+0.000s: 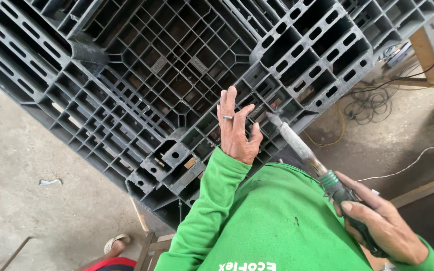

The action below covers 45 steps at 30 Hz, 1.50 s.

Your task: The person uses a soldering iron to melt and fuse sections of a large black plastic crate. They repeatedly apply the hot tip to the crate's grid structure, smoothing and joining plastic parts.

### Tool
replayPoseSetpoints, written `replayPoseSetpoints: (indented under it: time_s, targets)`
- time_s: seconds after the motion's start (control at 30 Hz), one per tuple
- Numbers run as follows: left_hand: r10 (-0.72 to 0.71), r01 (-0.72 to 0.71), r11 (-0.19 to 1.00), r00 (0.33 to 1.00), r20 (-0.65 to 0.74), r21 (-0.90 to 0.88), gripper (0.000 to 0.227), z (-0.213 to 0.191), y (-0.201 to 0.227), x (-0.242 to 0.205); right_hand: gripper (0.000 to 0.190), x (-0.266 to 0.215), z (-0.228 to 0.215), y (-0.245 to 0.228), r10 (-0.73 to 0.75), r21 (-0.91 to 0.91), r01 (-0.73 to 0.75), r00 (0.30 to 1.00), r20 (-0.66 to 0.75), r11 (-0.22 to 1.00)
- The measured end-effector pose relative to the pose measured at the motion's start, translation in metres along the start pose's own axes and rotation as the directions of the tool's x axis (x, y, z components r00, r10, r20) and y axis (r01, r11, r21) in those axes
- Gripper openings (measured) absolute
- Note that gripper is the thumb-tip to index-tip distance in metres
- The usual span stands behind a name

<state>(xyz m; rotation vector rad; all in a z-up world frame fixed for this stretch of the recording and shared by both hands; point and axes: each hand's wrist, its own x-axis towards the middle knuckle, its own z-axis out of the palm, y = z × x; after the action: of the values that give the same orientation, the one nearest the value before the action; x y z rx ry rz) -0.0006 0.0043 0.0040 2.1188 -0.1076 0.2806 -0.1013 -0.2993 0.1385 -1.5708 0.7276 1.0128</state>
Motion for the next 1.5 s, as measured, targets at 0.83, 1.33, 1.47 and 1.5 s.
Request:
replayPoseSetpoints:
  time_s: [0.83,1.33,1.47,1.5]
  targets:
    - [-0.001,-0.026,0.969,0.994,0.11,0.246,0.01,0.027,0.047,-0.019,0.081,0.023,-0.005,0.039,-0.383,0.445,0.377,0.92,-0.08,0.812]
    - [-0.07,0.062,0.997,0.976,-0.207,-0.047,0.014,0.019,0.053,-0.025,0.075,0.043,-0.047,-0.011,-0.403,0.355,0.326,0.9,0.167,0.876]
    - [-0.411,0.397,0.905,0.721,-0.557,-0.154,0.024,-0.045,0.052,-0.057,0.069,0.047,-0.059,-0.027,-0.445,0.211,0.403,0.868,0.22,0.89]
    - [-0.397,0.439,0.897,0.748,-0.532,-0.051,0.024,-0.061,0.055,-0.072,0.067,0.044,-0.06,-0.03,-0.441,0.221,0.393,0.864,0.242,0.893]
